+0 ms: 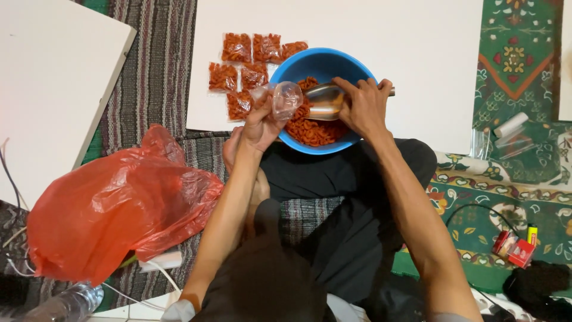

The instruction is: A person is sitting on the floor, using a metal scoop to fill small plastic bags with snacks from a large blue bowl.

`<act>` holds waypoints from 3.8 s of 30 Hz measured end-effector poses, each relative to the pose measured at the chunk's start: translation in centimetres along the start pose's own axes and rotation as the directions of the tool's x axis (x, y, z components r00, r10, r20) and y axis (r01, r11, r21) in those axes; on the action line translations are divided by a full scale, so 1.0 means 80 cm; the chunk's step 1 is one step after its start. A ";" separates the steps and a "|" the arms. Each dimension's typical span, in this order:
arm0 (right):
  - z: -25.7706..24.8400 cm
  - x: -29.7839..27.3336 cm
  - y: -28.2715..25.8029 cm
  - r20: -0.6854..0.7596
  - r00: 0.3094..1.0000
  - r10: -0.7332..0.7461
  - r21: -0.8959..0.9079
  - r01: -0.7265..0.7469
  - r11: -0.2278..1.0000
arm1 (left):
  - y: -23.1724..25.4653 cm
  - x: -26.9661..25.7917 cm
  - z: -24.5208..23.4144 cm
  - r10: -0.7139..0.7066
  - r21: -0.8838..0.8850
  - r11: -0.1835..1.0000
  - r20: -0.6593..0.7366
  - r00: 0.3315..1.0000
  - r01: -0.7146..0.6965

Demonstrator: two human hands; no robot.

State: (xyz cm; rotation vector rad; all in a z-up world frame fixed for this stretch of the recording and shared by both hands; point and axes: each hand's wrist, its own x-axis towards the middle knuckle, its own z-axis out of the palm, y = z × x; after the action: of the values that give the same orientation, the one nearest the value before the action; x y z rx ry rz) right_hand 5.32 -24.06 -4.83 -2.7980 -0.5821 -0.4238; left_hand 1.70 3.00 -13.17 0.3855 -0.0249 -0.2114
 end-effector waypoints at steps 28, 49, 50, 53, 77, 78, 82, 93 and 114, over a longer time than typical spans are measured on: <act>-0.258 0.029 -0.055 -0.158 0.972 -0.175 -0.410 0.097 0.907 | -0.052 -0.007 0.113 -0.125 -0.094 0.988 -0.032 0.992 0.121; -0.234 0.031 -0.042 -0.203 0.958 -0.201 -0.692 0.005 0.722 | -0.051 -0.005 0.081 -0.102 -0.319 0.944 -0.037 0.994 0.085; -0.189 0.024 -0.019 -0.140 0.981 -0.134 -0.591 0.026 0.807 | -0.051 -0.004 0.079 -0.099 -0.252 0.964 -0.046 0.994 0.084; -0.088 -0.006 -0.006 0.031 1.000 -0.007 -0.410 0.019 0.912 | -0.055 -0.002 0.080 -0.106 -0.188 0.978 -0.053 0.993 0.095; -0.157 0.026 -0.128 -0.024 0.950 0.312 0.745 -0.191 0.640 | -0.091 -0.015 0.081 -0.205 0.067 0.974 -0.139 0.969 0.216; -0.155 0.030 -0.126 -0.022 0.956 0.294 0.751 -0.178 0.635 | -0.091 -0.013 0.078 -0.229 0.068 0.969 -0.117 0.966 0.238; -0.164 0.036 -0.121 -0.006 0.967 0.253 0.732 -0.168 0.660 | -0.061 -0.034 0.142 -0.236 0.037 0.971 -0.057 0.970 0.238; -0.189 0.047 -0.116 0.040 0.999 0.023 0.716 -0.045 0.697 | -0.077 -0.015 0.108 -0.260 0.112 0.963 0.124 0.958 0.247; -0.218 0.043 -0.119 0.113 0.993 0.026 0.752 -0.103 0.651 | -0.036 -0.029 0.162 -0.061 0.192 0.981 0.144 0.988 0.033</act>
State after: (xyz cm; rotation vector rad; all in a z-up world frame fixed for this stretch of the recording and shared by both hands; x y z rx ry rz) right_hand 0.37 -19.65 14.24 -2.0057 -0.5145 0.0001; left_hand -1.94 -3.94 -2.23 0.5595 -0.1846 -0.2857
